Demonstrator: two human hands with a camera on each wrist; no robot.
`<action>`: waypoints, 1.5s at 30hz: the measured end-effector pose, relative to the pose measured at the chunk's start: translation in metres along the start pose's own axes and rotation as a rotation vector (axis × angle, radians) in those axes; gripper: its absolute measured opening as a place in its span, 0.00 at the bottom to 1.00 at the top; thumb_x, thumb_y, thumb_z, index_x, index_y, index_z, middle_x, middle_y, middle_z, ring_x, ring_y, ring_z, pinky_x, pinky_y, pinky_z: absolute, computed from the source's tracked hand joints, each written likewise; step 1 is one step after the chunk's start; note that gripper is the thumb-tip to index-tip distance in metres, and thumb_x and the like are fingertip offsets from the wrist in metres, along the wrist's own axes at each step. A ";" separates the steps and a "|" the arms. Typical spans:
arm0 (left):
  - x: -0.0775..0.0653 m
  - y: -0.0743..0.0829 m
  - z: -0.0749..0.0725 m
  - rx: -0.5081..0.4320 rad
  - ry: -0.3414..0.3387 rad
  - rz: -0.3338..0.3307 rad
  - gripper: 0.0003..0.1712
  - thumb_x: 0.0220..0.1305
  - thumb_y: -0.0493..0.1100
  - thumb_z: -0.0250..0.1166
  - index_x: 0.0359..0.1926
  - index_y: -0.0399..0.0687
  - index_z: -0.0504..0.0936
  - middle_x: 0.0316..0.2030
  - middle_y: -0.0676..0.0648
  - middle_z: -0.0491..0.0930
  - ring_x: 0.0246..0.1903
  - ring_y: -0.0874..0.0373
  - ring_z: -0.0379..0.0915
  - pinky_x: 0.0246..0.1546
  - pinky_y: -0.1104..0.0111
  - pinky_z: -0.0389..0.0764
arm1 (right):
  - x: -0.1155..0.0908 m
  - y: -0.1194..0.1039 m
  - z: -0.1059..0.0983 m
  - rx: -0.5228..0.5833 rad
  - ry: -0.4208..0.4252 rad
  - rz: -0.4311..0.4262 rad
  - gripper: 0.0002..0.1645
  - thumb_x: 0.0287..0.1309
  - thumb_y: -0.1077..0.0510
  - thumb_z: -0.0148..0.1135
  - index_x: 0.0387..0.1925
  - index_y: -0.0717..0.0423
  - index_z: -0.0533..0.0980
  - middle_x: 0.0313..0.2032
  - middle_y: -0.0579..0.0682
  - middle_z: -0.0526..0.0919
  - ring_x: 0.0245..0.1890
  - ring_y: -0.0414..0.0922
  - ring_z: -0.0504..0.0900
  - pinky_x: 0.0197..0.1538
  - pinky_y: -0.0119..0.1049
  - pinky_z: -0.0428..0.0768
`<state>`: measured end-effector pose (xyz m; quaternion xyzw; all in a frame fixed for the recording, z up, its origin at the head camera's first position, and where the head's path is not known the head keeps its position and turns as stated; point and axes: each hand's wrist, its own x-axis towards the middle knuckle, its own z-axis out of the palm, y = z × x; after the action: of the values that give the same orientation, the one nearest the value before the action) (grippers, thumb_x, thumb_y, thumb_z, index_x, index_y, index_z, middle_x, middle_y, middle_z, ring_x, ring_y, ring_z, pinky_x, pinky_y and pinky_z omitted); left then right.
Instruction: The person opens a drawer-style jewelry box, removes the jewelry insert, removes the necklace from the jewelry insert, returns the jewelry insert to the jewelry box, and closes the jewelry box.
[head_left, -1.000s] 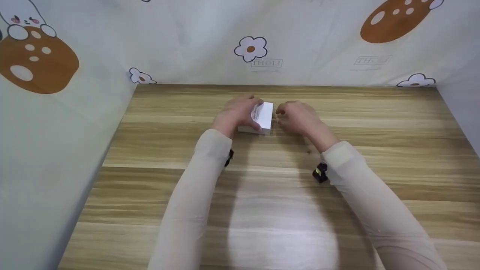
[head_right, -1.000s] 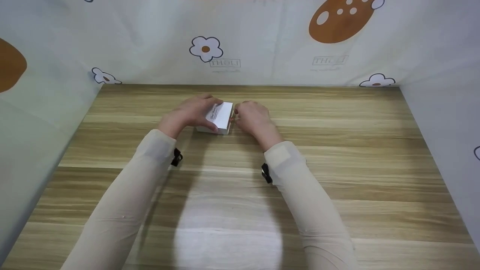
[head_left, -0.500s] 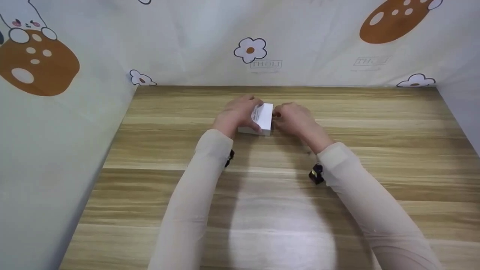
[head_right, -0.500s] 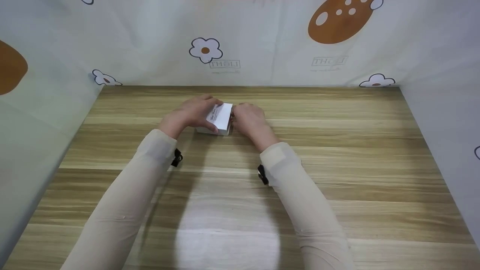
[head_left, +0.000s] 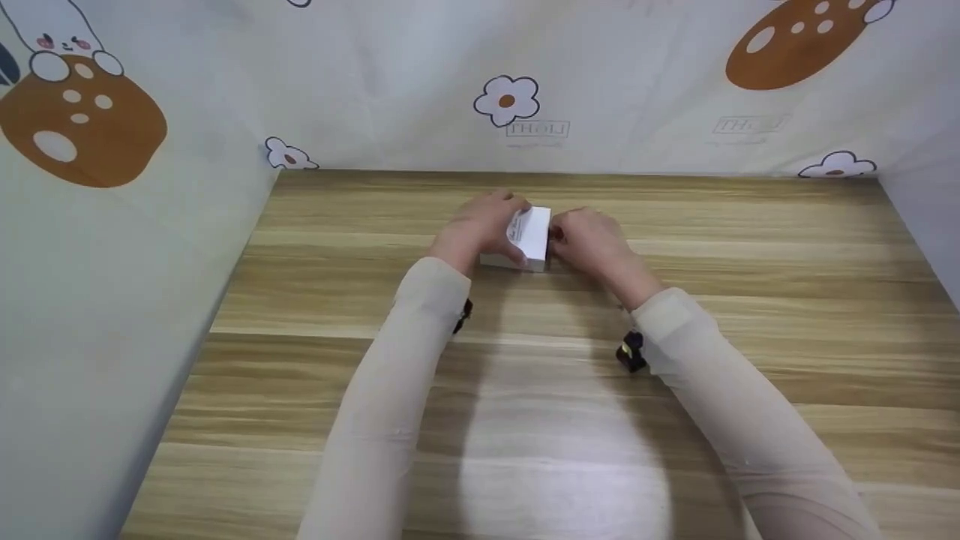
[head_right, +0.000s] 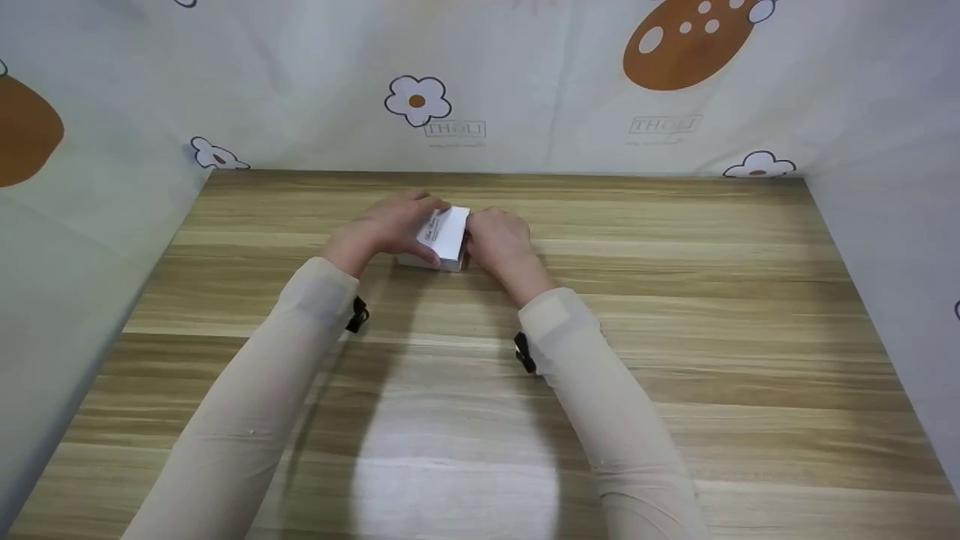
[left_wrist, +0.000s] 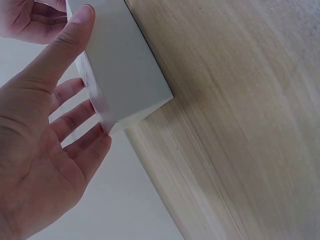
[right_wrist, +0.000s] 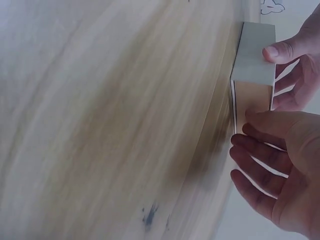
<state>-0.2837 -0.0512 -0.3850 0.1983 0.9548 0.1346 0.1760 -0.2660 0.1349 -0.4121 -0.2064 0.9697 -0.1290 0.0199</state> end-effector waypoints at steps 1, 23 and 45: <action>0.000 0.000 0.000 0.001 0.002 0.001 0.53 0.45 0.55 0.81 0.71 0.54 0.67 0.74 0.43 0.60 0.72 0.45 0.58 0.74 0.53 0.62 | 0.000 0.000 -0.001 -0.003 0.001 0.005 0.09 0.61 0.58 0.61 0.29 0.58 0.80 0.29 0.55 0.84 0.30 0.52 0.78 0.36 0.52 0.79; -0.001 0.000 -0.001 0.027 0.011 0.045 0.50 0.47 0.53 0.81 0.69 0.51 0.68 0.70 0.42 0.65 0.69 0.46 0.62 0.71 0.55 0.65 | 0.002 -0.014 0.004 -0.088 0.034 0.106 0.09 0.62 0.61 0.59 0.34 0.62 0.82 0.33 0.61 0.86 0.33 0.56 0.83 0.35 0.53 0.83; -0.001 0.001 -0.001 0.012 0.007 0.020 0.50 0.46 0.53 0.81 0.69 0.52 0.68 0.69 0.44 0.65 0.70 0.47 0.60 0.73 0.55 0.63 | 0.003 -0.014 0.006 -0.144 0.056 0.102 0.10 0.63 0.61 0.58 0.32 0.60 0.84 0.30 0.59 0.85 0.30 0.53 0.81 0.33 0.51 0.83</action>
<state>-0.2829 -0.0504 -0.3837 0.2085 0.9542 0.1313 0.1699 -0.2627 0.1200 -0.4143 -0.1539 0.9859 -0.0633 -0.0156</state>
